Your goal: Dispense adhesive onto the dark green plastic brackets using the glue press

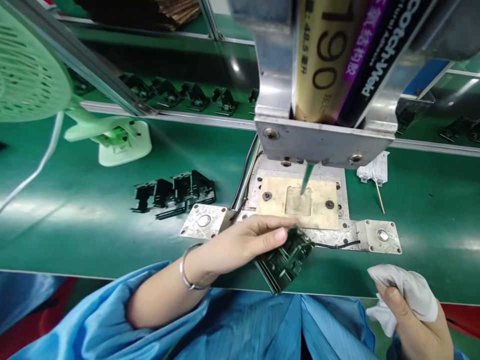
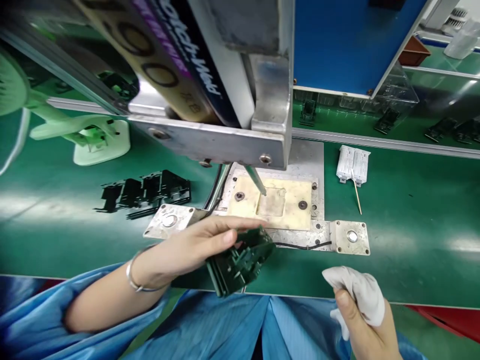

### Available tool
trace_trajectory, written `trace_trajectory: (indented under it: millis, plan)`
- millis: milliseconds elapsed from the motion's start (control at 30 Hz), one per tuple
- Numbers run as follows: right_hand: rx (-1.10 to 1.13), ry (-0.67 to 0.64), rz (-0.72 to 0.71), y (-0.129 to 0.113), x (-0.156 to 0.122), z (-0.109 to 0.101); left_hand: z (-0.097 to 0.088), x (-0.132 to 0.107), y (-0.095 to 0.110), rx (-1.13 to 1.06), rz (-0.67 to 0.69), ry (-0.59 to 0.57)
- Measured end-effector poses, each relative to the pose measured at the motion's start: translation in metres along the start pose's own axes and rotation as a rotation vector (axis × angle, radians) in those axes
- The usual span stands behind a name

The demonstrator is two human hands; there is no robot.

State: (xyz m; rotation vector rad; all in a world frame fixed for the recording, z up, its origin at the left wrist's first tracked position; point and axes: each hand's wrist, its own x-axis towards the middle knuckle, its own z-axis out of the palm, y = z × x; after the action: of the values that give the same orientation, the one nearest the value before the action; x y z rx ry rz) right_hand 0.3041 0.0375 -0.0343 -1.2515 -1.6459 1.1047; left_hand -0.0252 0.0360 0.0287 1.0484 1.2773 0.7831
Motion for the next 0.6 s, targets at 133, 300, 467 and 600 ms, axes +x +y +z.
trace_trajectory:
  millis: [133, 300, 467, 600]
  plan:
    - [-0.048, -0.024, -0.040, -0.004, -0.002, -0.005, 0.016, -0.011, -0.012, -0.203, -0.169, -0.079]
    - [-0.156, -0.105, -0.241, -0.027, -0.001, -0.005, 0.028, -0.033, -0.012, -0.314, -0.030, -0.361]
    - [0.018, -0.288, -0.394, -0.071, 0.010, 0.011, 0.038, -0.046, -0.007, -0.252, 0.140, -0.406]
    - [0.039, -0.331, -0.501, -0.090, 0.016, 0.026, 0.043, -0.050, -0.001, -0.170, 0.196, -0.395]
